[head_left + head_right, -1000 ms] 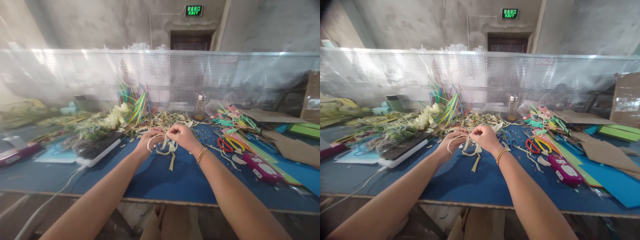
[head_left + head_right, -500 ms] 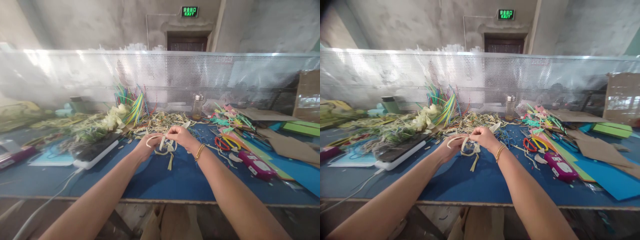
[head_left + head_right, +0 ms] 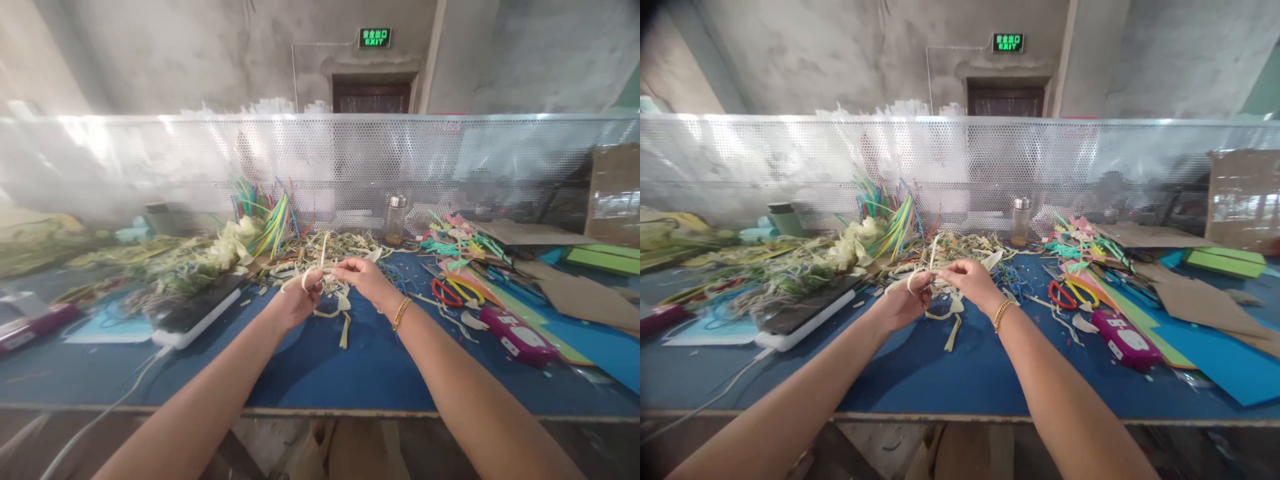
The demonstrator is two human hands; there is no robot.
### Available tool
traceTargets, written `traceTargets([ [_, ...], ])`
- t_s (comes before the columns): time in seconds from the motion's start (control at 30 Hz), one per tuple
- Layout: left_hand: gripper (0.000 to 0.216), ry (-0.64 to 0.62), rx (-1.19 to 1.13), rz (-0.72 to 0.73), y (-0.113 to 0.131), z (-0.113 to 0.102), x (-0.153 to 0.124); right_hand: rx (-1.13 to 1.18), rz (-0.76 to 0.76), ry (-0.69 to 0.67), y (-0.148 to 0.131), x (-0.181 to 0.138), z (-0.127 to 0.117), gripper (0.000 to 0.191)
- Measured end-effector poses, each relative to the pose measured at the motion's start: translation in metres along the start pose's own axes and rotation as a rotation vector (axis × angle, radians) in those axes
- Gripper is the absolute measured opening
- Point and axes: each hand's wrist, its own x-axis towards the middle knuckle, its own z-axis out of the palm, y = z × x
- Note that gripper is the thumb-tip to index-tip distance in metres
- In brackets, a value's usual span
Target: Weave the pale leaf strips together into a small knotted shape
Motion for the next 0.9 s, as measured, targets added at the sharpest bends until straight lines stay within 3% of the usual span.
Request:
traceTargets([
  [0.17,0.016,-0.004,-0.016,0.012,-0.001,-0.002,0.003,0.036,0.035,-0.049,0.009,-0.001,0.013,0.026],
  [0.43,0.018,-0.098,-0.005,0.047,-0.002,0.0,0.002,0.288,0.044,-0.082,0.012,-0.002,0.027,0.019],
  [0.7,0.02,-0.036,0.023,0.034,-0.002,-0.002,0.003,0.412,0.095,-0.046,0.011,-0.001,0.028,0.014],
  [0.9,0.017,-0.041,0.046,0.081,-0.002,0.002,-0.001,0.407,0.101,-0.016,0.016,0.002,0.027,0.022],
])
